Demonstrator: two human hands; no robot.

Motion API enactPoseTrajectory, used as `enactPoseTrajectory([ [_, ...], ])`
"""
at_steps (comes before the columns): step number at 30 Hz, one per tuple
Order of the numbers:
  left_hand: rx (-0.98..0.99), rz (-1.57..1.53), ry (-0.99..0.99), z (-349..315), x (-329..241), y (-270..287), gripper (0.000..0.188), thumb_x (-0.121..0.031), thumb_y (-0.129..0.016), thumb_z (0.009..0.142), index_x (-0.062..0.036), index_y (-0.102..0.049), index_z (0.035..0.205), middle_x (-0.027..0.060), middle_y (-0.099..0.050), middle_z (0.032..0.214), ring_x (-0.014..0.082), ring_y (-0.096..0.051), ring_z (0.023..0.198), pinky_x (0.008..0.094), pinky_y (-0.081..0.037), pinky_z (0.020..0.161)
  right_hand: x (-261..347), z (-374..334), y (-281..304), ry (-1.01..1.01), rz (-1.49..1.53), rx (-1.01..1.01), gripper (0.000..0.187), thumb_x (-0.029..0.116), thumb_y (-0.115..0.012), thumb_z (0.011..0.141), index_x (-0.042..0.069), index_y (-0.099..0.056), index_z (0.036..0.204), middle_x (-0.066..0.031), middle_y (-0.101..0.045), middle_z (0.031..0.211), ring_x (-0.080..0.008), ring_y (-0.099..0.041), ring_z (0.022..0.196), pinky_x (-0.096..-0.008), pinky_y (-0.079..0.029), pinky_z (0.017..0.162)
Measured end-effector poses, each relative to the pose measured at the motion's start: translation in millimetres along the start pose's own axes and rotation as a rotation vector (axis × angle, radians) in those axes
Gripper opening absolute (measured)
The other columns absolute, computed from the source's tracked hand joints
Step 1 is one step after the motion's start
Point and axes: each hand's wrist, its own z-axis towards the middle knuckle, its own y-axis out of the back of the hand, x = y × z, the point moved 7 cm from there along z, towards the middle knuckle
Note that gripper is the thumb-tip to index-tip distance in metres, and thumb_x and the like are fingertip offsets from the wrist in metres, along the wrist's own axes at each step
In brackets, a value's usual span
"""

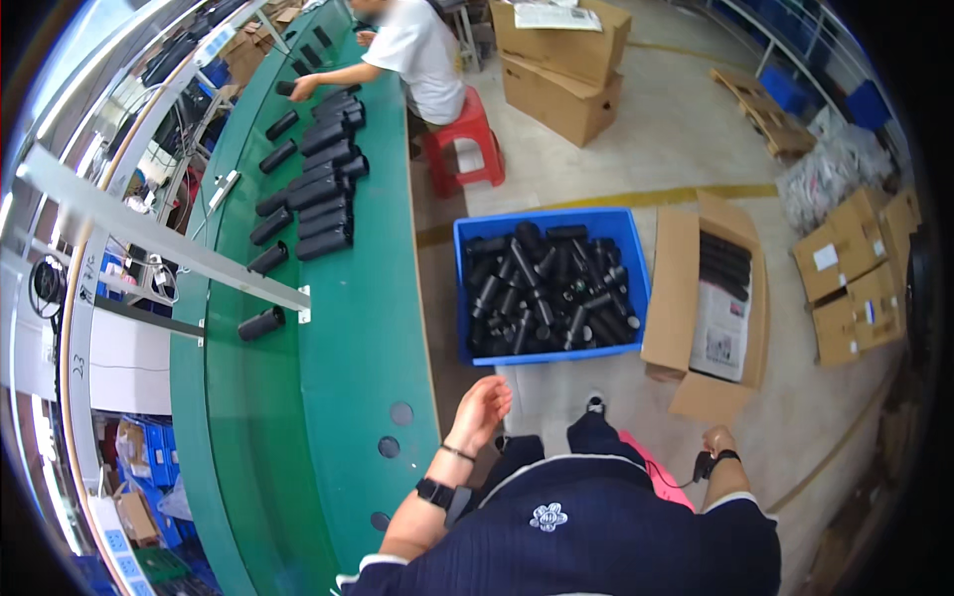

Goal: Assembling electronic lens components and packing them into boxes for shipping.

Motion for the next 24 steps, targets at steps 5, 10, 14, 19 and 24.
enactPoseTrajectory([
  [5, -0.062, 0.259, 0.075, 37.3, 65.8, -82.6, 0.016, -0.019, -0.051, 0.095, -0.0064, -0.058, 0.1, 0.0044, -0.062, 0.083, 0.0138, -0.059, 0.074, 0.0259, -0.048, 0.065, -44.0, 23.0, -14.1, -1.134, -0.289, -0.845, 0.013, 0.016, -0.059, 0.083, 0.004, -0.066, 0.083, -0.0062, -0.063, 0.076, -0.0183, -0.059, 0.066, -0.0319, -0.049, 0.059],
  [10, -0.017, 0.356, 0.181, 97.1, 143.5, -148.2, 0.017, -0.021, -0.053, 0.091, -0.0066, -0.058, 0.098, 0.004, -0.06, 0.083, 0.0143, -0.054, 0.073, 0.0268, -0.044, 0.066, -66.0, 5.7, 23.1, -0.636, 0.116, -0.848, 0.007, 0.011, -0.058, 0.082, 0.014, -0.062, 0.077, 0.0018, -0.057, 0.069, -0.0112, -0.054, 0.064, -0.0287, -0.046, 0.057],
  [14, 0.042, 0.462, 0.29, 152.1, 205.5, -222.7, 0.019, -0.022, -0.053, 0.091, -0.0071, -0.058, 0.1, 0.0016, -0.057, 0.082, 0.0149, -0.055, 0.078, 0.0281, -0.045, 0.071, -101.0, -25.8, 107.5, -0.729, -0.343, -1.041, 0.018, 0.017, -0.057, 0.082, 0.005, -0.068, 0.086, -0.0093, -0.065, 0.077, -0.0227, -0.06, 0.071, -0.0369, -0.049, 0.066],
  [19, 0.176, 0.499, 0.423, 200.4, 278.7, -305.0, 0.015, -0.018, -0.051, 0.094, -0.0062, -0.058, 0.1, 0.0029, -0.06, 0.083, 0.0146, -0.057, 0.074, 0.0272, -0.048, 0.068, -78.4, -68.5, 166.3, -1.142, -0.667, -1.008, 0.02, 0.02, -0.057, 0.082, 0.004, -0.067, 0.088, -0.0178, -0.068, 0.09, -0.0303, -0.064, 0.082, -0.0404, -0.05, 0.074],
  [24, 0.189, 0.265, 0.499, 281.4, 258.2, -278.2, 0.013, -0.017, -0.05, 0.09, -0.0106, -0.058, 0.082, 0.0011, -0.059, 0.075, 0.0126, -0.057, 0.067, 0.0255, -0.046, 0.06, 2.3, 72.7, 198.0, -0.617, -0.305, -0.764, 0.022, 0.021, -0.058, 0.089, 0.003, -0.065, 0.099, -0.0093, -0.067, 0.093, -0.0189, -0.063, 0.085, -0.0335, -0.052, 0.076],
])
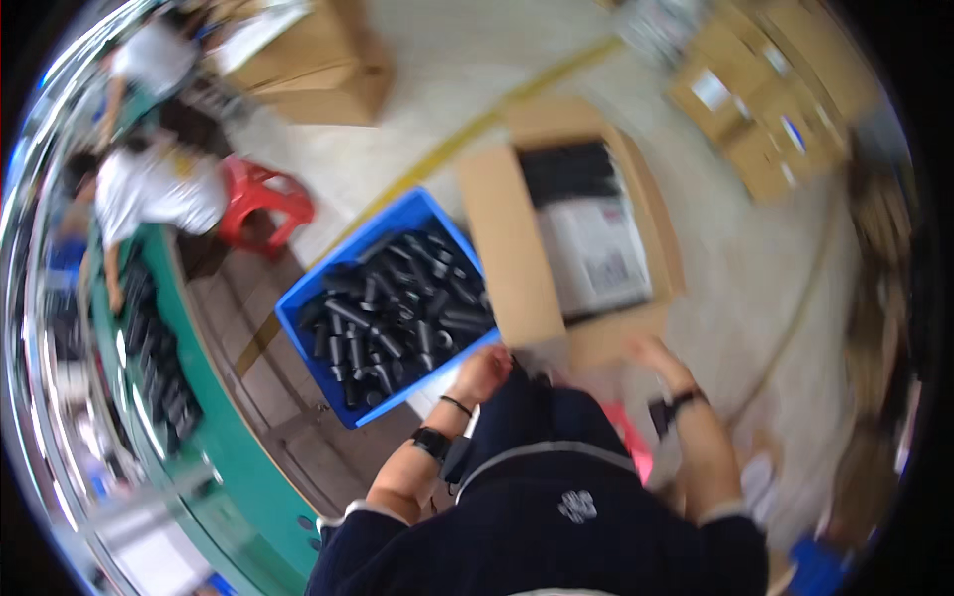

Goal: Assembling electronic lens components and packing them into boxes for shipping.

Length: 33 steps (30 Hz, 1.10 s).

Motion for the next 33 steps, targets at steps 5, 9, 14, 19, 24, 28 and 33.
enactPoseTrajectory([
  [5, -0.288, 0.215, -0.027, 57.5, -7.1, -55.7, 0.013, -0.021, -0.057, 0.087, -0.009, -0.06, 0.084, -0.0003, -0.057, 0.074, 0.0077, -0.052, 0.059, 0.0242, -0.043, 0.053, -17.7, -1.8, 121.3, -0.015, -0.286, -0.03, 0.03, 0.01, -0.063, 0.086, 0.003, -0.06, 0.114, -0.0083, -0.066, 0.105, -0.0176, -0.062, 0.094, -0.0307, -0.05, 0.085],
  [9, -0.173, 0.145, -0.124, 71.9, -12.1, -98.1, 0.012, -0.019, -0.052, 0.089, -0.0099, -0.058, 0.095, -0.0009, -0.056, 0.076, 0.0073, -0.051, 0.062, 0.0221, -0.042, 0.055, 60.1, 18.1, 166.2, -0.043, -0.596, 0.127, 0.03, 0.008, -0.065, 0.079, 0.005, -0.063, 0.109, -0.0098, -0.068, 0.09, -0.0187, -0.064, 0.082, -0.0313, -0.052, 0.076],
  [14, -0.129, -0.074, -0.222, 116.7, 30.1, -121.2, 0.012, -0.018, -0.051, 0.092, -0.009, -0.057, 0.096, -0.0019, -0.054, 0.074, 0.0091, -0.052, 0.067, 0.0231, -0.043, 0.059, 106.3, 30.9, 250.8, 0.089, -0.837, 0.259, 0.033, 0.012, -0.07, 0.078, 0.006, -0.064, 0.11, -0.0097, -0.067, 0.087, -0.0183, -0.064, 0.08, -0.0305, -0.052, 0.075],
  [19, -0.184, -0.27, -0.243, 163.1, 136.9, -161.4, 0.015, -0.019, -0.05, 0.091, -0.0104, -0.054, 0.079, -0.0043, -0.049, 0.061, 0.0083, -0.048, 0.054, 0.0237, -0.038, 0.048, 85.9, 103.7, 359.6, 0.344, -1.034, 0.295, 0.034, 0.014, -0.07, 0.078, 0.005, -0.063, 0.11, -0.0107, -0.067, 0.085, -0.02, -0.063, 0.077, -0.0323, -0.052, 0.073],
  [24, -0.232, -0.336, -0.158, 159.2, 218.8, -219.2, 0.015, -0.023, -0.051, 0.094, -0.0099, -0.059, 0.093, 0.0006, -0.062, 0.074, 0.0117, -0.057, 0.064, 0.0241, -0.045, 0.058, 112.9, 145.6, 353.6, 0.291, -0.813, 0.502, 0.035, 0.02, -0.071, 0.078, 0.007, -0.064, 0.11, -0.0124, -0.068, 0.095, -0.0221, -0.063, 0.084, -0.0332, -0.052, 0.078],
  [28, -0.198, -0.416, -0.358, 149.3, 211.4, -223.6, 0.016, -0.023, -0.052, 0.093, -0.0097, -0.06, 0.096, 0.0011, -0.062, 0.078, 0.0132, -0.059, 0.07, 0.0254, -0.046, 0.062, 146.4, 165.1, 333.6, 0.273, -1.027, 0.655, 0.032, 0.015, -0.069, 0.079, 0.005, -0.065, 0.109, -0.0106, -0.069, 0.092, -0.0197, -0.065, 0.083, -0.0344, -0.053, 0.075],
  [33, -0.347, -0.739, -0.617, 133.4, 196.8, -121.0, 0.017, -0.021, -0.052, 0.091, -0.0054, -0.06, 0.094, 0.0056, -0.061, 0.078, 0.0169, -0.057, 0.071, 0.0301, -0.049, 0.062, 203.4, 212.0, 268.7, 0.479, -1.35, 0.494, 0.033, 0.02, -0.062, 0.08, 0.009, -0.064, 0.111, -0.0179, -0.064, 0.109, -0.0348, -0.061, 0.101, -0.0402, -0.049, 0.089],
])
